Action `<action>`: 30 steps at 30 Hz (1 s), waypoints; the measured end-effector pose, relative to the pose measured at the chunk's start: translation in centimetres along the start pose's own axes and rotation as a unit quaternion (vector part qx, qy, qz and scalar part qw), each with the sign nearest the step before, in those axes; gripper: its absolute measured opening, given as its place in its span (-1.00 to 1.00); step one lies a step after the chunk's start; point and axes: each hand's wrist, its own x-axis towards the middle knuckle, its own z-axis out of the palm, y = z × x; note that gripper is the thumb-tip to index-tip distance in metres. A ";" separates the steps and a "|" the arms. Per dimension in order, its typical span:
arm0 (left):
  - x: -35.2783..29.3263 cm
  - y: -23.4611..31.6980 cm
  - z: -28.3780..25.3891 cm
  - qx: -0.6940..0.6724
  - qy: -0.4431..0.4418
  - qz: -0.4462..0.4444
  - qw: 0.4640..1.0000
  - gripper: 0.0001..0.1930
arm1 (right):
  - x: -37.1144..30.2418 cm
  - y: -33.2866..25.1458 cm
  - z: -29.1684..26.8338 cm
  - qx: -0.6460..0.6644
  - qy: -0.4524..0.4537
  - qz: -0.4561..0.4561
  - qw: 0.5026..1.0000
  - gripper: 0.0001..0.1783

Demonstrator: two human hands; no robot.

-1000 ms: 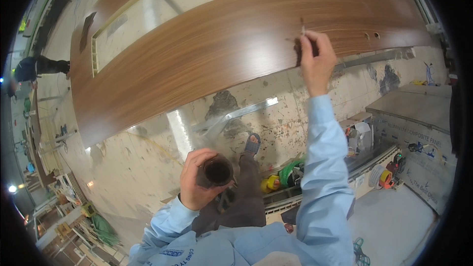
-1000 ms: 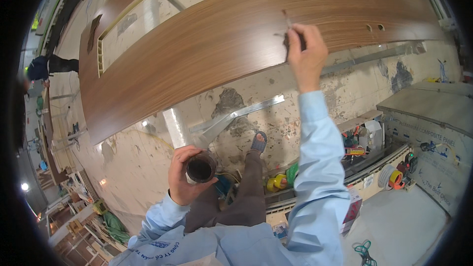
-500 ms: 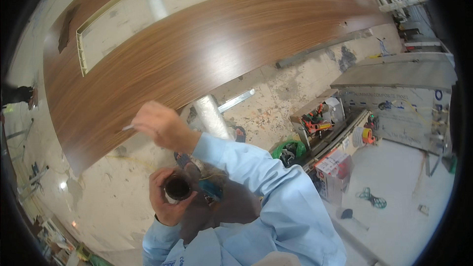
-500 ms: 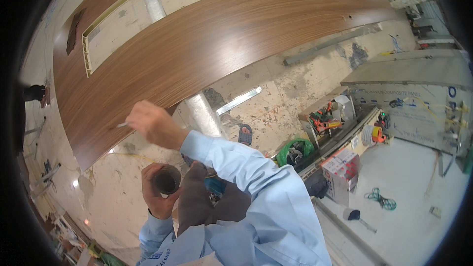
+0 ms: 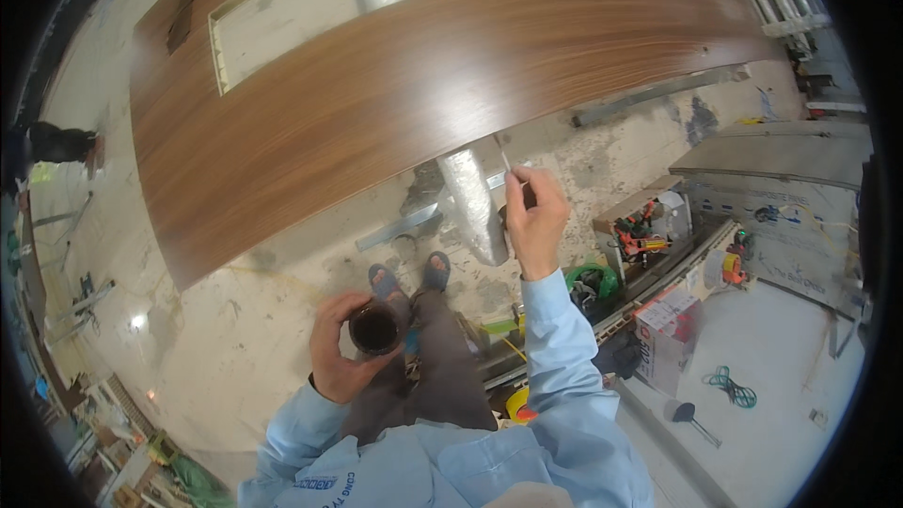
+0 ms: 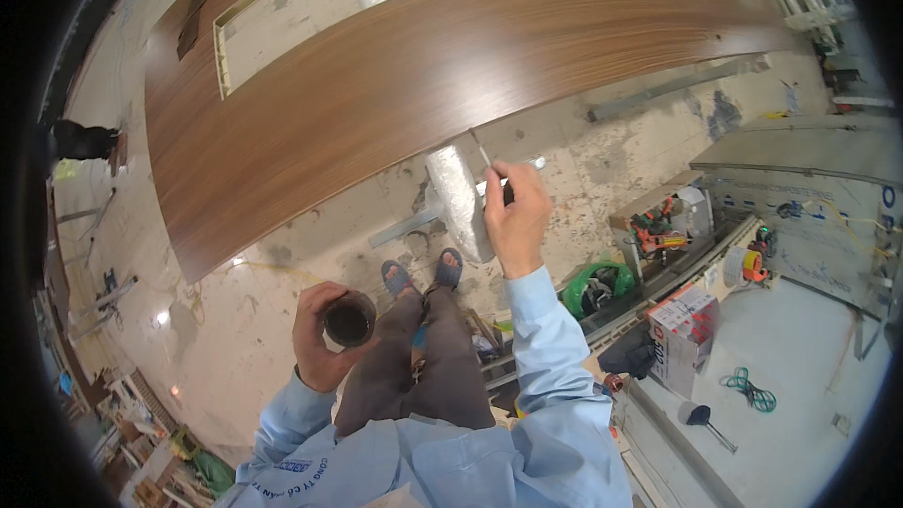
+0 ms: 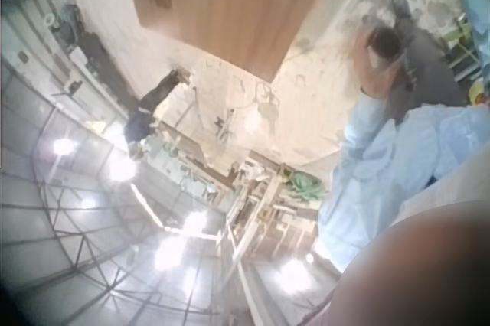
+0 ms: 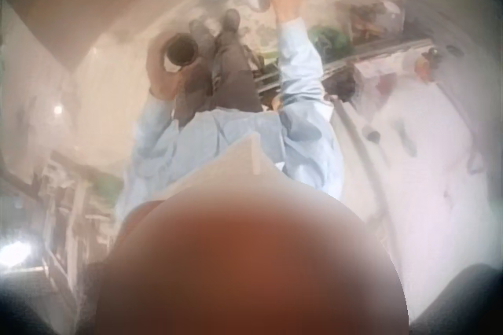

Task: The person applies a dark liquid finish to a large curved wooden panel using a small brush. They repeatedly dip the brush into a small container and paint along the edges and surface of the panel, moving around it to cover different sections.

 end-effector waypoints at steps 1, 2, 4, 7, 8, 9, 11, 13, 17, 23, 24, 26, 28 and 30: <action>0.1 0.2 0.4 -0.007 -0.001 -0.003 1.000 -0.17 | 0.0 0.2 0.4 0.008 -0.002 0.004 1.000 -0.87; 0.0 0.5 0.7 -0.013 -0.003 -0.005 1.000 -0.17 | -0.1 0.1 0.9 0.018 -0.005 0.003 1.000 -0.87; 0.2 0.9 1.4 -0.015 -0.006 -0.010 1.000 -0.15 | -0.8 -0.4 1.6 0.029 -0.040 -0.025 0.998 -0.87; 0.5 1.2 2.1 0.002 -0.006 0.000 1.000 -0.14 | -1.5 -1.1 1.7 0.049 -0.100 -0.075 0.991 -0.87; 0.4 1.2 2.2 0.011 -0.004 0.002 1.000 -0.14 | -1.5 -1.1 1.5 0.071 -0.096 -0.071 0.990 -0.88; 0.3 1.3 2.3 0.009 0.003 -0.008 1.000 -0.15 | -1.5 -1.0 1.3 0.087 -0.127 -0.088 0.984 -0.88; 0.2 1.2 2.5 -0.002 0.015 -0.027 1.000 -0.16 | -1.0 -0.7 0.9 0.065 -0.040 -0.016 0.997 -0.89; 0.0 1.0 2.4 0.008 0.023 -0.033 0.999 -0.17 | -0.8 -0.5 1.2 0.051 -0.011 0.008 0.999 -0.89; 0.3 0.0 1.9 0.005 0.036 -0.036 0.999 -0.18 | -2.0 -1.9 3.2 0.026 -0.066 -0.063 0.995 -0.88; 0.2 -1.6 0.4 -0.026 0.061 -0.036 0.997 -0.23 | -4.0 -4.1 4.5 0.056 -0.036 0.006 0.998 -0.87; 0.1 -1.8 -0.1 -0.014 0.057 -0.030 0.998 -0.22 | -4.2 -4.3 4.7 0.040 -0.021 0.032 0.998 -0.86; -0.1 -2.4 -1.0 -0.034 0.052 -0.032 0.998 -0.21 | -4.5 -4.8 5.2 0.003 0.033 0.060 0.998 -0.87; -0.3 -3.0 -1.7 -0.033 0.047 -0.026 0.998 -0.21 | -5.3 -5.7 6.1 0.010 -0.048 -0.012 0.999 -0.88; -0.6 -3.6 -2.7 -0.034 0.036 -0.024 0.998 -0.19 | -6.2 -6.6 7.0 0.047 -0.119 -0.078 0.989 -0.90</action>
